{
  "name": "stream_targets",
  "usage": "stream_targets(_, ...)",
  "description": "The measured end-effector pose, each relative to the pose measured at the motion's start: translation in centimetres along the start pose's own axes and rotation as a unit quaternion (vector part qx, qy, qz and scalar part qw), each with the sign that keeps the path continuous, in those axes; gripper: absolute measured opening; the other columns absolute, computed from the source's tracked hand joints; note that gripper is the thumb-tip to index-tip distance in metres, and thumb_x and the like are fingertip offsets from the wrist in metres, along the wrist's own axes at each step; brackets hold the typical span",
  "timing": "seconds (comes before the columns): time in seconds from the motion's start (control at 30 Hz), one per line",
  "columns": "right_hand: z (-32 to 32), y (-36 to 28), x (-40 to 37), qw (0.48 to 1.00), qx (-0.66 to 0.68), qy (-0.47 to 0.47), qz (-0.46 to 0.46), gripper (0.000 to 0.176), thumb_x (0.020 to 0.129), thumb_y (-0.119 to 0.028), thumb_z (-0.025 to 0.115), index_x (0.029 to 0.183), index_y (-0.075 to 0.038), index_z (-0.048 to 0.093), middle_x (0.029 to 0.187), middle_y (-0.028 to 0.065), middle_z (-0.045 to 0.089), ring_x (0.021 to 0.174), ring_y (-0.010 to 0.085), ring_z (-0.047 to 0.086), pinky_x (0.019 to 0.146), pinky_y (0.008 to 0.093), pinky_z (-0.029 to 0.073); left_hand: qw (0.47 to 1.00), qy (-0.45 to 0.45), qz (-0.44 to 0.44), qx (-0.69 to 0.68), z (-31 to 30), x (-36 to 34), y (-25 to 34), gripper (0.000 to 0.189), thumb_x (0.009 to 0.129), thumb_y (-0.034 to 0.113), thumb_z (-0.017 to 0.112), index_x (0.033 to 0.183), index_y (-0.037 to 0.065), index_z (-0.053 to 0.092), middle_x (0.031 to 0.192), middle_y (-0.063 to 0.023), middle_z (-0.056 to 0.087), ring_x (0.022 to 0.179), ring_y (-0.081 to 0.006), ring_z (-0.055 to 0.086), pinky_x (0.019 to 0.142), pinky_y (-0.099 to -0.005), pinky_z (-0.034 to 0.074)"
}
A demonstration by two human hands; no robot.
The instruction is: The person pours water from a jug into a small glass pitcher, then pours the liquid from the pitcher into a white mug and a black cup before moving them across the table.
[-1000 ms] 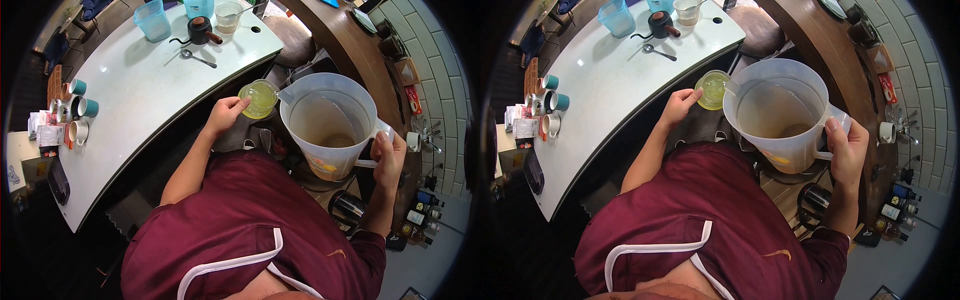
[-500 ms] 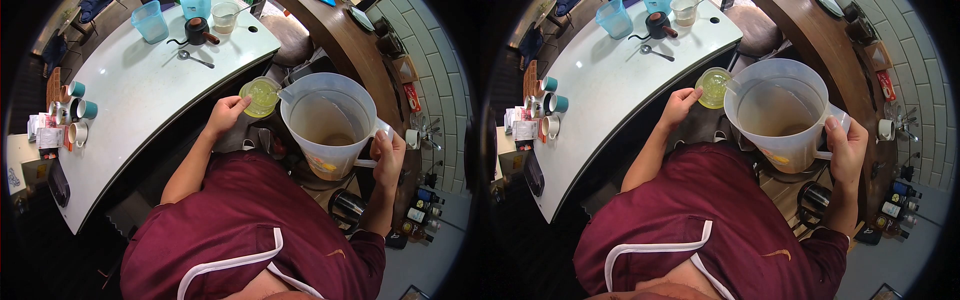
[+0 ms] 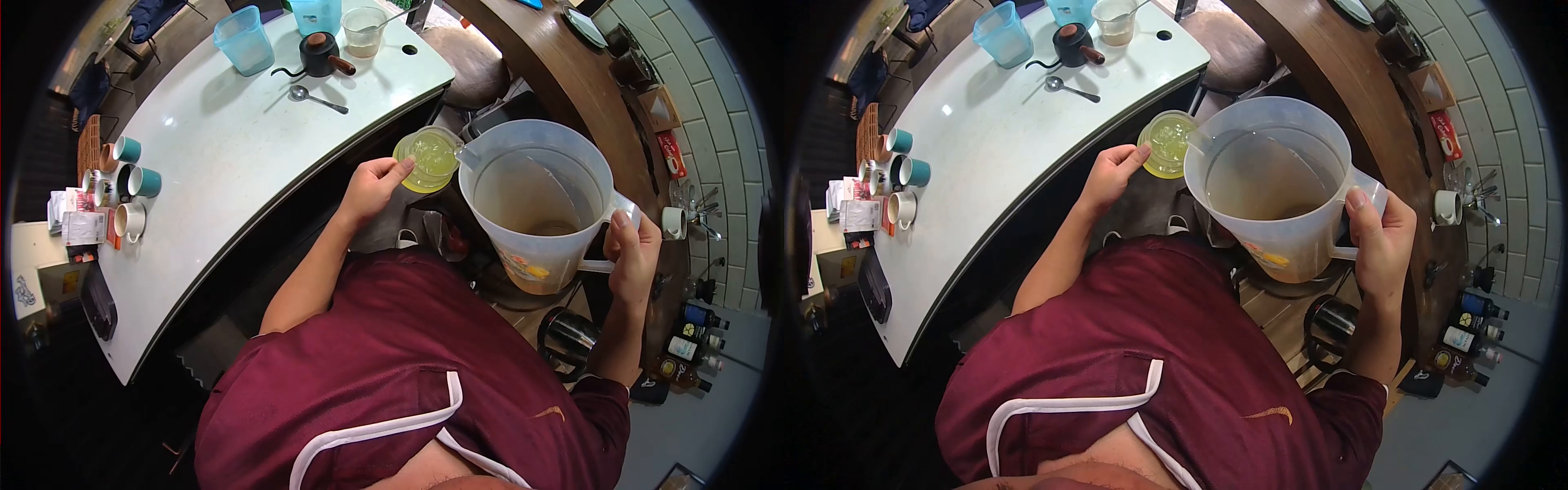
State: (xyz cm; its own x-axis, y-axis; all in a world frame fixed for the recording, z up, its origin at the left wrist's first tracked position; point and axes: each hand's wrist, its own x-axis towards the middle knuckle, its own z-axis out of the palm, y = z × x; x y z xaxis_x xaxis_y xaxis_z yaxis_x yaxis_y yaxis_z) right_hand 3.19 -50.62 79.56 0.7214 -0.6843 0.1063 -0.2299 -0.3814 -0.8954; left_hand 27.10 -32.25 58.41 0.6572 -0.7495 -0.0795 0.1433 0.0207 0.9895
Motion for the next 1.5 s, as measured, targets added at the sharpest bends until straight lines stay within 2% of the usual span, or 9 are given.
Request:
stream_targets(0.07, -0.2, 0.0, -0.1, 1.0, -0.001, 0.0, 0.003, 0.027, 0.088, -0.026, 0.056, 0.069, -0.008, 0.049, 0.053, -0.0059, 0.039, 0.043, 0.0011, 0.028, 0.04, 0.0206, 0.017, 1.0, 0.004, 0.004, 0.004, -0.1, 0.1, -1.1, 0.045, 0.09, 0.033, 0.059, 0.056, 0.006, 0.048, 0.056, 0.0091, 0.033, 0.056, -0.0026, 0.027, 0.049, -0.0227, 0.026)
stream_targets(0.13, -0.4, 0.1, -0.2, 1.0, 0.0, -0.003, 0.003, 0.027, 0.088, -0.026, 0.057, 0.069, -0.008, 0.049, 0.053, -0.006, 0.039, 0.043, 0.001, 0.028, 0.04, 0.0205, 0.017, 0.999, -0.019, -0.035, 0.037, -0.3, 0.2, -1.8, 0.034, 0.092, 0.031, 0.057, 0.074, 0.003, 0.064, 0.063, 0.0098, 0.045, 0.061, -0.001, 0.035, 0.055, -0.0205, 0.03)
stream_targets(0.17, -0.5, 0.1, -0.2, 1.0, 0.0, -0.003, 0.003, 0.027, 0.088, -0.026, 0.057, 0.069, -0.008, 0.049, 0.053, -0.006, 0.039, 0.043, 0.001, 0.028, 0.04, 0.0205, 0.017, 0.999, -0.019, -0.035, 0.037, 0.0, 0.2, -2.1, 0.034, 0.092, 0.031, 0.057, 0.074, 0.003, 0.064, 0.063, 0.0098, 0.045, 0.061, -0.001, 0.035, 0.055, -0.0205, 0.03)
stream_targets(0.23, -0.7, 0.1, -0.3, 1.0, -0.001, 0.001, 0.009, 0.027, 0.088, -0.026, 0.057, 0.069, -0.008, 0.049, 0.053, -0.0059, 0.039, 0.043, 0.001, 0.028, 0.04, 0.0204, 0.017, 0.999, 0.012, -0.002, 0.045, 0.5, 0.2, -2.4, 0.046, 0.09, 0.034, 0.059, 0.057, 0.004, 0.048, 0.054, 0.008, 0.034, 0.054, -0.0033, 0.029, 0.048, -0.0235, 0.026)
stream_targets(0.43, -1.1, -0.2, -0.7, 0.999, 0.023, 0.008, 0.031, 0.026, 0.088, -0.02, 0.058, 0.068, -0.004, 0.054, 0.056, -0.0066, 0.042, 0.049, 0.0003, 0.03, 0.044, 0.0201, 0.02, 0.999, -0.003, -0.014, 0.051, 0.8, 0.3, -2.5, 0.045, 0.09, 0.033, 0.059, 0.058, 0.003, 0.05, 0.055, 0.0079, 0.035, 0.055, -0.0032, 0.029, 0.048, -0.0233, 0.027)
stream_targets(0.67, -1.6, 0.3, -1.0, 0.999, 0.008, 0.015, 0.037, 0.027, 0.088, -0.023, 0.059, 0.068, -0.004, 0.055, 0.056, -0.0062, 0.044, 0.049, 0.0008, 0.032, 0.044, 0.0204, 0.021, 1.0, -0.02, 0.005, 0.023, 1.8, 0.4, 0.1, 0.043, 0.09, 0.034, 0.059, 0.06, 0.003, 0.053, 0.056, 0.0087, 0.036, 0.056, -0.0026, 0.03, 0.049, -0.0226, 0.027)
stream_targets(0.73, -1.7, 0.4, -1.0, 0.999, 0.0, 0.015, 0.036, 0.028, 0.087, -0.024, 0.059, 0.068, -0.004, 0.055, 0.056, -0.006, 0.044, 0.049, 0.0011, 0.032, 0.045, 0.0206, 0.022, 0.998, -0.061, -0.014, 0.023, 1.9, 0.3, 1.1, 0.036, 0.092, 0.031, 0.056, 0.069, 0.004, 0.061, 0.062, 0.0104, 0.042, 0.06, -0.0006, 0.032, 0.054, -0.0203, 0.028)
stream_targets(1.27, -2.5, 0.6, -1.2, 0.999, -0.002, 0.027, 0.044, 0.028, 0.087, -0.025, 0.06, 0.069, -0.004, 0.056, 0.056, -0.0062, 0.044, 0.05, 0.001, 0.034, 0.045, 0.02, 0.023, 0.999, -0.032, -0.013, 0.013, 3.5, 1.3, -2.3, 0.041, 0.09, 0.032, 0.058, 0.061, 0.003, 0.055, 0.057, 0.0087, 0.037, 0.056, -0.0019, 0.031, 0.049, -0.0219, 0.027)
stream_targets(1.5, -3.6, 2.2, -1.4, 0.99, 0.105, 0.087, 0.037, 0.031, 0.088, -0.027, 0.056, 0.066, -0.006, 0.049, 0.052, -0.0054, 0.037, 0.043, 0.0029, 0.028, 0.04, 0.0219, 0.019, 0.998, -0.052, -0.04, -0.014, 3.8, 1.6, 1.0, 0.039, 0.091, 0.034, 0.058, 0.066, 0.003, 0.06, 0.058, 0.009, 0.04, 0.057, -0.0016, 0.032, 0.051, -0.021, 0.028)
